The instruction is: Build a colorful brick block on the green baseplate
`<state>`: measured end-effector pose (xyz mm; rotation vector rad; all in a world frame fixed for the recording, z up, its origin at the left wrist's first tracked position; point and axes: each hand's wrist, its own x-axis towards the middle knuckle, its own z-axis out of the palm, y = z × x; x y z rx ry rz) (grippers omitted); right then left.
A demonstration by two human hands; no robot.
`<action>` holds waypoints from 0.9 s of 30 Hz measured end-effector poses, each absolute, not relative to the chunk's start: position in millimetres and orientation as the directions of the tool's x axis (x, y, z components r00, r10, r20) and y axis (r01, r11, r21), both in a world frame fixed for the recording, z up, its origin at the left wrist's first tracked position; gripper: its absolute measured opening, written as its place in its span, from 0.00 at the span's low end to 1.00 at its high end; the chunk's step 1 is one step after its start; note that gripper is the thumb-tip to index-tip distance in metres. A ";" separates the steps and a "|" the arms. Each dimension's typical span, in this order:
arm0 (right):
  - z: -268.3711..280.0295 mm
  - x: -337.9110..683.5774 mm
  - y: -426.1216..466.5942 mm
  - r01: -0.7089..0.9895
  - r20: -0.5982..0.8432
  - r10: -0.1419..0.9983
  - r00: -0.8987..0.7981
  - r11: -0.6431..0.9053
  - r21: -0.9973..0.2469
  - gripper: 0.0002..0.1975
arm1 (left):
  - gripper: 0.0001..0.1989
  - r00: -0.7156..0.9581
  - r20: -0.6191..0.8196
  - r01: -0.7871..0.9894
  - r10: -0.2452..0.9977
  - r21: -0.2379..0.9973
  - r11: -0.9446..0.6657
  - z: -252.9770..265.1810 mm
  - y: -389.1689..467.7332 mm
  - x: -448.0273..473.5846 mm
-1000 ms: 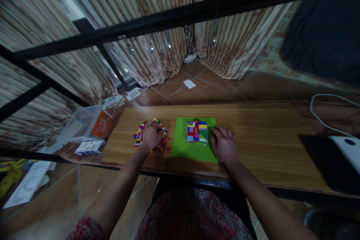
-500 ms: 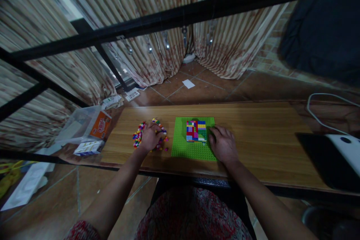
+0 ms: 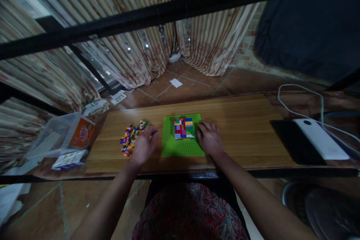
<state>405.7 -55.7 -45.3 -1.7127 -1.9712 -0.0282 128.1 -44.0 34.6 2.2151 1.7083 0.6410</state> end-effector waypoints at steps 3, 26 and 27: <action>-42.7 405.0 -56.3 0.927 0.394 0.917 -0.057 0.196 -0.321 0.17 | 0.07 0.335 0.146 0.774 0.931 0.521 -0.360 37.9 -56.0 159.0; -34.0 402.1 -57.3 0.902 0.364 0.931 -0.022 0.176 -0.395 0.17 | 0.09 0.489 0.133 0.810 0.862 0.299 -0.505 30.2 -41.3 226.8; -33.9 402.1 -57.3 0.902 0.364 0.931 -0.023 0.176 -0.395 0.17 | 0.09 0.485 0.139 0.813 0.863 0.293 -0.504 29.5 -41.5 227.0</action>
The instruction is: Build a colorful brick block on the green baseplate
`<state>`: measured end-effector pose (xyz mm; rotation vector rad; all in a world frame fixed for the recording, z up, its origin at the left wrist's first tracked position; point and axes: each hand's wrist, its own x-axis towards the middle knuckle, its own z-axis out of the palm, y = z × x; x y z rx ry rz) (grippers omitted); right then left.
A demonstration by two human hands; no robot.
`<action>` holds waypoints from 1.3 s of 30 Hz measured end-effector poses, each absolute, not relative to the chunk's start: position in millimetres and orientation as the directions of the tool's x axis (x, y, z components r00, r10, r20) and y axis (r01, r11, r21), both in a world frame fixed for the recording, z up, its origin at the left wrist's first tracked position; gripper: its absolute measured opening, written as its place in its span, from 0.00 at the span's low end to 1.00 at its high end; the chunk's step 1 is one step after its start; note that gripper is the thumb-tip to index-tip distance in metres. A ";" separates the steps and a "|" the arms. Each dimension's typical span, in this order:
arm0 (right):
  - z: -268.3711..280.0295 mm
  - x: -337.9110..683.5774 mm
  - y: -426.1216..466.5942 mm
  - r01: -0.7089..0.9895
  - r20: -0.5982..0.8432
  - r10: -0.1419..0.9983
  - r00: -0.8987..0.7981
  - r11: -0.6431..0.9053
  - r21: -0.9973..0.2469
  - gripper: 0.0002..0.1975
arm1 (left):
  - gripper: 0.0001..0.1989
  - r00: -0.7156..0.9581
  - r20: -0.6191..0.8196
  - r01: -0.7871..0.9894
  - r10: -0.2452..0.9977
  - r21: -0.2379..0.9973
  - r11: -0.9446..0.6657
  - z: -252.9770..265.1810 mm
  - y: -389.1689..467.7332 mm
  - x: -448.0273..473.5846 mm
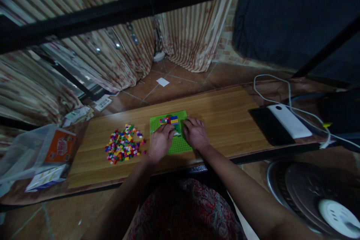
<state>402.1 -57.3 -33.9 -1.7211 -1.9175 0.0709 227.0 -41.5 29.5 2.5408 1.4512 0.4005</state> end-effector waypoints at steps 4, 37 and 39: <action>-34.8 402.2 -57.3 0.903 0.365 0.931 -0.024 0.177 -0.392 0.17 | 0.09 0.477 0.188 0.811 0.858 0.283 -0.513 23.4 -42.1 226.2; -36.7 402.8 -56.8 0.906 0.362 0.932 -0.024 0.173 -0.386 0.17 | 0.10 0.540 0.424 0.726 0.727 0.202 -0.657 0.4 -41.7 223.6; -37.1 403.0 -57.0 0.908 0.365 0.931 -0.024 0.173 -0.382 0.17 | 0.11 0.554 0.410 0.719 0.724 0.203 -0.665 1.0 -43.2 223.5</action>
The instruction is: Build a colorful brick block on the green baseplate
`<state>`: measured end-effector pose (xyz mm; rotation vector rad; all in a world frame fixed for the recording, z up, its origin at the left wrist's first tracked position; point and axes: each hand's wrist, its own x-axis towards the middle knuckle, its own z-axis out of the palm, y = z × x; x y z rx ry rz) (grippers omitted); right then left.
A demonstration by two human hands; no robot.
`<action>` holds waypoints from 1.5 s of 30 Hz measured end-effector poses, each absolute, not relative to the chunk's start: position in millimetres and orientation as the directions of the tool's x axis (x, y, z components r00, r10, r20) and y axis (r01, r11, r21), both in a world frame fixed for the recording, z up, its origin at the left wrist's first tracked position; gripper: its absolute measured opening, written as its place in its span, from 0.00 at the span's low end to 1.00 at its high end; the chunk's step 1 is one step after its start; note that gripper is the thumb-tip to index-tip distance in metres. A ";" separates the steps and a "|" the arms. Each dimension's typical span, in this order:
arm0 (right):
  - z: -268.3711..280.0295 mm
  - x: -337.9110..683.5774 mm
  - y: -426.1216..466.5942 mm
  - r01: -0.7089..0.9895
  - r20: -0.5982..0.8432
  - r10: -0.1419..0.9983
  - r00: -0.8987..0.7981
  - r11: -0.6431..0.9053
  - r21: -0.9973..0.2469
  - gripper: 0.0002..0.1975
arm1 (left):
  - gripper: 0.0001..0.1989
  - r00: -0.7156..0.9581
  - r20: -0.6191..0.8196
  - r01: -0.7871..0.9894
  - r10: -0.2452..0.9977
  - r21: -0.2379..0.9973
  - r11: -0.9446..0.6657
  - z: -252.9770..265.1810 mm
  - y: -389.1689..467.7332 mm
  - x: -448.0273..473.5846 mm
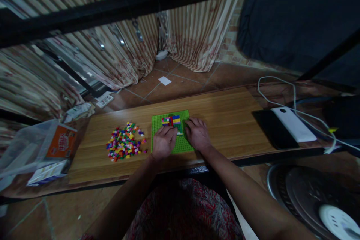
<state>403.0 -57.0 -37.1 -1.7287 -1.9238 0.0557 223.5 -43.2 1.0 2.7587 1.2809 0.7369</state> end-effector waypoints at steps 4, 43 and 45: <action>-37.6 403.4 -57.3 0.911 0.380 0.924 -0.034 0.185 -0.369 0.17 | 0.13 0.567 0.360 0.727 0.741 0.203 -0.656 4.2 -44.6 224.1; -64.9 415.5 -53.2 0.932 0.465 0.876 -0.127 0.266 -0.245 0.18 | 0.10 -0.102 0.070 0.960 0.992 0.269 0.080 18.5 -9.9 101.8; -65.4 415.5 -53.2 0.929 0.461 0.878 -0.128 0.269 -0.254 0.18 | 0.09 -0.155 0.077 0.905 0.985 0.411 0.110 19.0 -14.8 101.0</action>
